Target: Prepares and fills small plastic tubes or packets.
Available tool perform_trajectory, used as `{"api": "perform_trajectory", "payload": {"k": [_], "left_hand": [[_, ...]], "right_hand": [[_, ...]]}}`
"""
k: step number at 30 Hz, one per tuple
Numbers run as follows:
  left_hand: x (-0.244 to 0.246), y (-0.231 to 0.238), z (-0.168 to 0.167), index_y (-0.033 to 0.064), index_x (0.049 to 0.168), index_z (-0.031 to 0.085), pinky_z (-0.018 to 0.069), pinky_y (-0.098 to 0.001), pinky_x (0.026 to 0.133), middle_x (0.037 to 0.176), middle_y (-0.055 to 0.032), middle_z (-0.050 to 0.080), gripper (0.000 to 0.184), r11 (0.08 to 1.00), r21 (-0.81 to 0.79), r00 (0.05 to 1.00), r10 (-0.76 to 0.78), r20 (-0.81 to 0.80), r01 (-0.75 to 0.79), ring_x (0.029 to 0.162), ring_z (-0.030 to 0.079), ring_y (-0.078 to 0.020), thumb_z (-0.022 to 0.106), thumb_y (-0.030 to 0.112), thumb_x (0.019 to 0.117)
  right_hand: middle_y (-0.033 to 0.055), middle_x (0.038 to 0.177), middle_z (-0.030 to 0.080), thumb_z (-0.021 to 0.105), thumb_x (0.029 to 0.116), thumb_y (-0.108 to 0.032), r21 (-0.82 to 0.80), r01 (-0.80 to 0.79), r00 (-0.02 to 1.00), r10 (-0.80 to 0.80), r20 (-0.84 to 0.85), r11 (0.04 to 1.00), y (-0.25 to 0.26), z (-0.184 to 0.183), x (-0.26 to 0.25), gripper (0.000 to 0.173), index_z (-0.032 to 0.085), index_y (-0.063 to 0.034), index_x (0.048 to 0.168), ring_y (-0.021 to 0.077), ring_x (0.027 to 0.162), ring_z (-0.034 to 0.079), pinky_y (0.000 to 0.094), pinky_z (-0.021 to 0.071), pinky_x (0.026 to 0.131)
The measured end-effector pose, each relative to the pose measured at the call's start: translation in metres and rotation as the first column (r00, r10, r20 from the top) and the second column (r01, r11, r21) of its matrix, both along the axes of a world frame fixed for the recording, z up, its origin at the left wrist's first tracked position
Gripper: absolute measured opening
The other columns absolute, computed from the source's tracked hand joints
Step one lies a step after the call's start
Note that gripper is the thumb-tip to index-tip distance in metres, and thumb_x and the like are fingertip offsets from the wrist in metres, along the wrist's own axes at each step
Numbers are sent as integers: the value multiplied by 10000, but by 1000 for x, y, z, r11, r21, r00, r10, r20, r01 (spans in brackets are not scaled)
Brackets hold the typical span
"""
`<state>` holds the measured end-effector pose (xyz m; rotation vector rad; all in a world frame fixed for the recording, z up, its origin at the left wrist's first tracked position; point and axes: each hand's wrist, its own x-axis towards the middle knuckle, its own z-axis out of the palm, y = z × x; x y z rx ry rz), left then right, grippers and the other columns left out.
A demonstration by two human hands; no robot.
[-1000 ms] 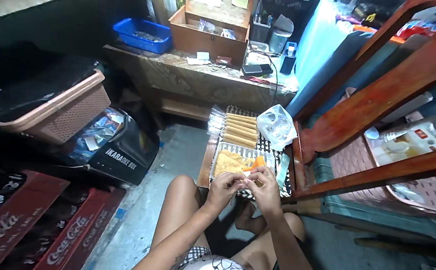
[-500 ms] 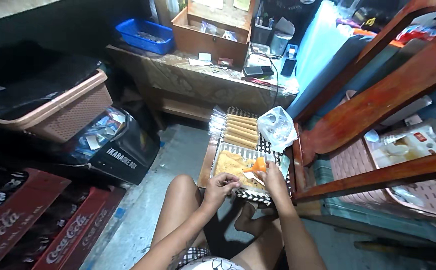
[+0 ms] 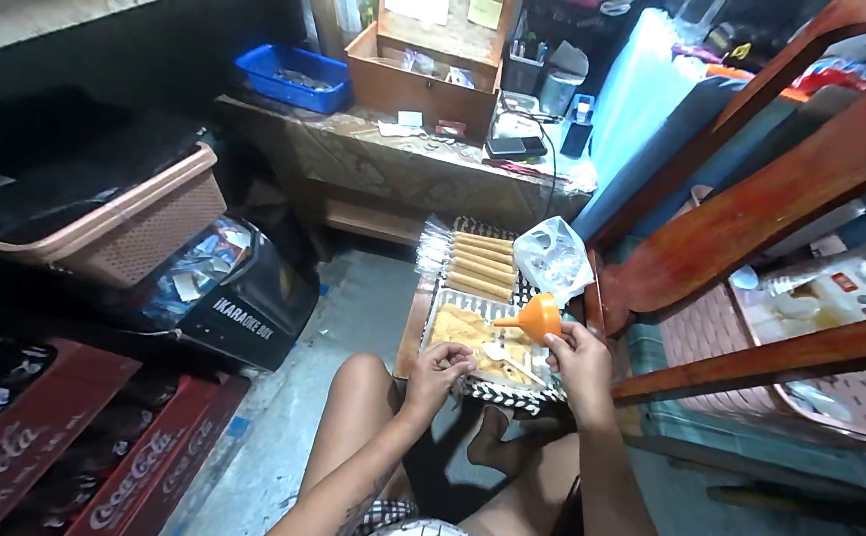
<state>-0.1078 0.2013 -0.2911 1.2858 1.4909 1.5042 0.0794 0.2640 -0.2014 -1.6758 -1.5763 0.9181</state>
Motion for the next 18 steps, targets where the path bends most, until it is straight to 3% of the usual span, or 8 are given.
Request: {"api": "perform_trajectory", "payload": {"k": [2,5,18], "left_hand": [[2,1,-2,-14,981,736,501,-165,811,894,-27,703,143,1000,-2,1000,16,-25,-16,836,624,-2,750,38,848],[4,2,0,-15,983,737,501,-168,814,893,-32,706,148,1000,0,998,24,-51,-24,835,626,-8,752,39,846],[9,4,-4,-18,972,742,498,-167,803,878,-43,710,149,998,53,994,38,-107,-33,819,627,-16,760,48,839]], "right_hand": [[65,842,689,623,1001,-34,-7,-10,991,9,-136,1000,-8,7,6,175,662,24,1162,58,592,607,213,516,562],[48,808,679,628,986,-8,-22,-49,978,44,-202,999,-16,14,9,143,659,24,1122,39,583,602,187,511,554],[51,896,707,635,992,-40,-55,-100,995,99,-21,994,-26,16,12,159,684,-4,1139,35,632,609,197,507,600]]}}
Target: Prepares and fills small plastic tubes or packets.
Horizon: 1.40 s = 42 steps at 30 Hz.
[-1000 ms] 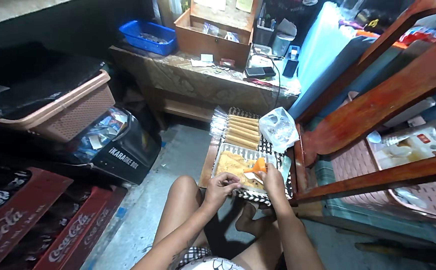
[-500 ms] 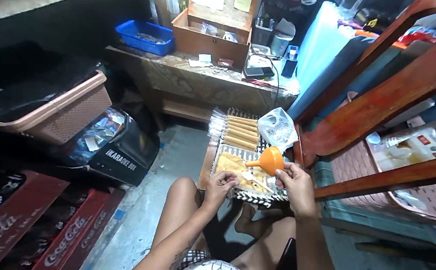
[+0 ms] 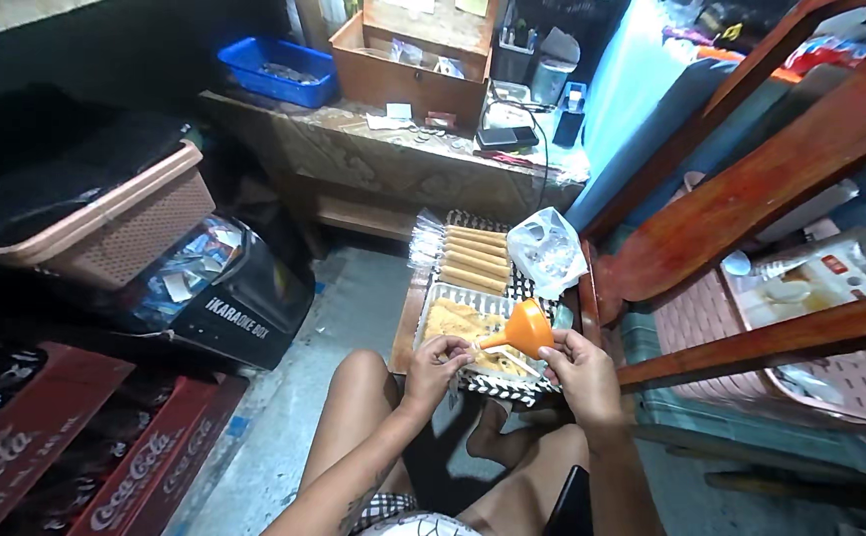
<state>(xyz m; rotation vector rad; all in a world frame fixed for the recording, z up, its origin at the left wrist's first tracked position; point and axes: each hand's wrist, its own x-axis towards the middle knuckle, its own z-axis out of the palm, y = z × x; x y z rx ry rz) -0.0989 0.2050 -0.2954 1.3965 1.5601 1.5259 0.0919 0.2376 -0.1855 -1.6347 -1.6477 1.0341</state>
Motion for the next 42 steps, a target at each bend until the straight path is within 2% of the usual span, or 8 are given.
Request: {"api": "perform_trajectory", "payload": {"k": [12,20,28,31,34,38,40,42], "left_hand": [[2,2,8,-7,1026,771,542,-269,826,908,-112,736,179,998,31,983,-46,-175,53,837,681,-139,735,95,883],[3,0,6,-10,1074,758,560,-321,885,1016,-143,743,226,997,27,983,-66,-169,72,934,708,-194,706,151,923],[8,-4,8,-19,1007,760,534,-351,876,935,-114,747,236,999,22,990,-38,-138,41,895,697,-176,706,193,920],[8,-4,11,-14,984,756,543,-298,855,918,-103,739,223,999,-7,994,-39,-105,39,878,691,-131,722,191,905],[8,-6,17,-19,975,745,531,-244,846,915,-85,726,214,997,-37,997,-68,-27,67,881,671,-73,715,184,913],[4,-11,30,-44,1052,708,533,-222,903,998,-59,727,174,983,-89,961,-138,240,163,945,667,-17,655,89,954],[1,-13,38,-40,1072,688,542,-238,917,1003,-38,727,159,972,-107,921,-158,355,208,951,673,-25,630,54,958],[-3,-14,46,-26,1078,675,543,-236,914,988,-8,722,146,957,-105,891,-208,403,271,945,670,-20,614,37,961]], "right_hand": [[201,1048,729,634,1000,-79,180,-205,923,129,363,962,-9,15,-14,205,716,18,1160,321,917,714,487,555,869],[189,990,753,671,945,-30,461,-296,906,93,414,836,-22,2,-28,153,762,16,1058,366,958,731,502,579,843],[134,899,750,681,903,3,623,-430,871,118,477,653,-24,-15,-40,127,778,-23,980,331,863,732,428,602,745],[123,899,752,675,902,7,643,-454,868,143,476,616,-25,-16,-40,142,785,-38,979,326,865,727,416,596,757],[168,1022,747,702,901,-61,699,-370,928,201,315,612,-25,-17,-34,190,780,-28,1070,284,869,726,374,602,755],[168,1166,638,699,941,-263,650,5,960,178,-217,760,-21,-40,-22,541,549,137,1272,11,801,572,159,490,709],[174,1210,634,608,970,-194,415,-23,926,176,-333,910,-21,-58,-21,545,473,158,1364,48,872,625,205,528,748],[167,1316,612,473,1024,-160,154,-244,875,286,-391,957,-21,-76,-19,502,436,112,1444,116,1120,629,285,534,935]]}}
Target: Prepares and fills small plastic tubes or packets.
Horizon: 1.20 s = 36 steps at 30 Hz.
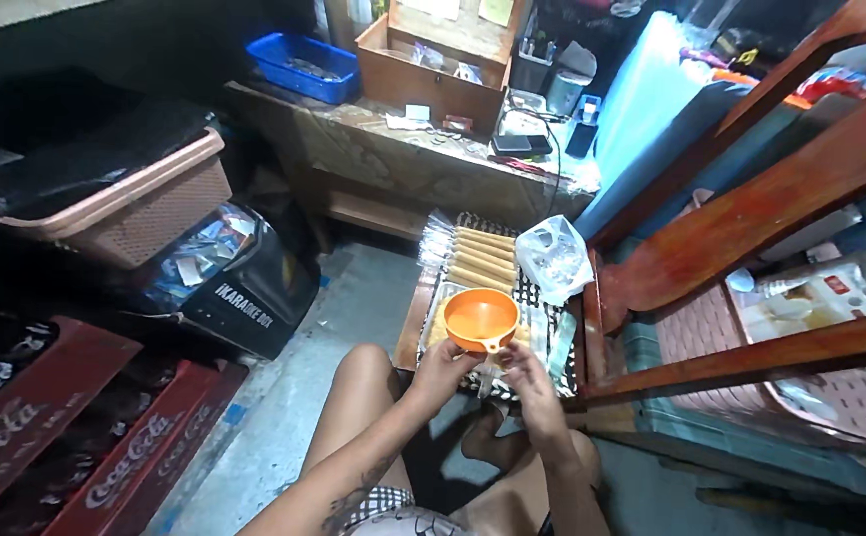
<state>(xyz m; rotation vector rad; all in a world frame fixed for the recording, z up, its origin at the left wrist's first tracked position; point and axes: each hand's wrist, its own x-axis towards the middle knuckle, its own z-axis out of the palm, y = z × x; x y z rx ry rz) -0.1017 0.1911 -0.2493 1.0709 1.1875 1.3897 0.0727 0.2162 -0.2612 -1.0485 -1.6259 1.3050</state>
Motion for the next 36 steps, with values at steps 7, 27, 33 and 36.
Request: {"api": "perform_trajectory", "payload": {"k": [7,27,33,36], "left_hand": [[-10,-7,8,29,1064,657,546,-214,908,965,66,722,139,990,120,996,-85,40,80,938,667,13,590,-14,950],[-60,-8,-56,-37,1109,649,528,-239,904,1034,-25,701,158,989,-129,992,54,-113,-68,956,647,-20,549,26,1005],[-61,-6,-64,-41,1086,636,532,-211,867,987,-6,695,145,990,-107,993,84,-87,-93,912,645,3,539,-12,983],[-62,-6,-68,-33,1094,637,534,-210,886,999,1,703,151,992,-93,993,80,-83,-88,931,649,8,541,-4,980]], "right_hand": [[-13,894,693,585,954,6,-256,-132,990,114,-84,958,-15,-42,-12,113,691,12,915,4,860,641,211,543,831],[257,1300,637,507,1027,-25,-64,-18,171,66,983,998,56,4,-22,267,695,46,1203,429,1362,490,545,380,1132],[240,1258,652,464,1034,9,94,32,328,-100,939,995,73,3,-20,292,681,40,1228,392,1248,597,521,457,1070],[249,1288,637,464,1011,38,127,37,359,-132,924,991,89,-4,-27,306,690,52,1216,405,1241,600,531,482,1047]]}}
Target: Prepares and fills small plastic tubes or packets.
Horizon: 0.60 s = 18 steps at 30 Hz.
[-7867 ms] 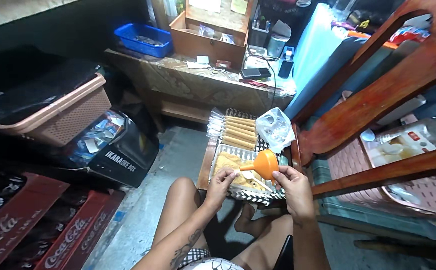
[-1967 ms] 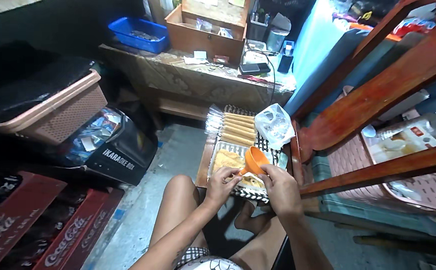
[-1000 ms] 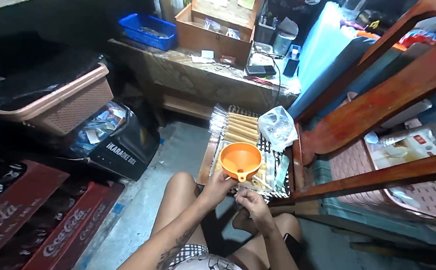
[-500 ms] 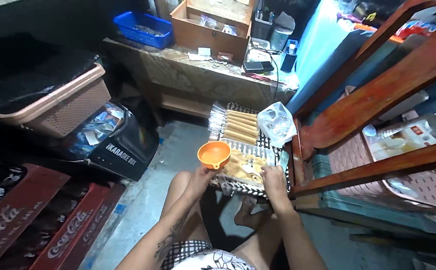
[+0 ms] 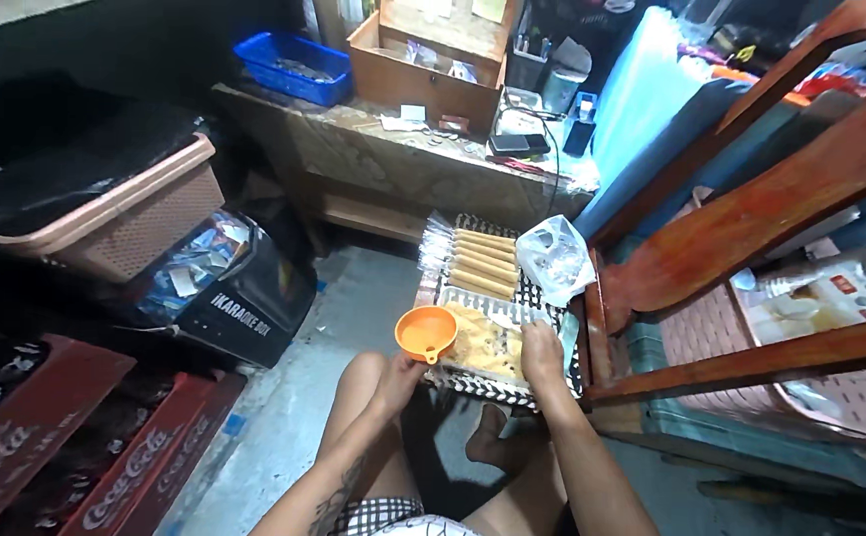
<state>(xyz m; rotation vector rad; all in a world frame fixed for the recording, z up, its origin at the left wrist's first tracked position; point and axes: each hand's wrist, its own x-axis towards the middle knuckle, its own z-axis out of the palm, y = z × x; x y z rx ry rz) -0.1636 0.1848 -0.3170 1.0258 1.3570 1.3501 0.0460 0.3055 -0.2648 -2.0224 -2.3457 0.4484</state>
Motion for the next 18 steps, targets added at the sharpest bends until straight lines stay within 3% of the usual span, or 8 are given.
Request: {"api": "perform_trajectory", "payload": {"k": [5,8,13,16,18], "left_hand": [[-4,-4,0,6,1073,646,553,-203,864,946,49,704,147,1000,-13,1000,-5,-4,5,898,656,31,596,-29,939],[-5,-2,-2,-15,1109,621,549,-204,874,973,34,699,180,1000,-4,999,-15,32,15,911,656,20,582,-45,935],[-5,0,-1,-31,1108,632,543,-209,883,998,3,700,169,999,-38,1000,-4,22,5,932,653,10,589,-47,945],[-5,-1,-4,-10,1109,634,551,-211,878,995,21,702,180,1000,-30,1000,1,20,-1,927,656,13,601,-40,935],[-4,-1,-6,-5,1102,641,560,-220,870,978,29,710,180,1000,-10,1000,13,15,-13,916,664,10,610,-35,927]], "right_hand": [[247,1332,620,460,1036,0,-68,-84,992,76,-101,994,22,-17,-14,325,687,12,1270,385,1266,593,508,463,1091],[236,1336,626,490,1043,-21,-118,-177,970,153,-187,977,25,-23,-20,320,680,-5,1300,372,1268,594,490,446,1110],[240,1270,656,491,1032,8,-54,-309,940,296,-171,949,10,-6,-17,294,702,18,1236,386,1217,622,503,468,1075],[249,1208,677,489,1005,50,65,-212,961,221,-169,975,6,-5,-5,304,730,20,1187,405,1178,638,526,483,1050],[245,1220,662,476,1004,52,62,-136,979,143,-145,989,7,-10,2,314,722,20,1196,396,1201,620,510,474,1068]]}}
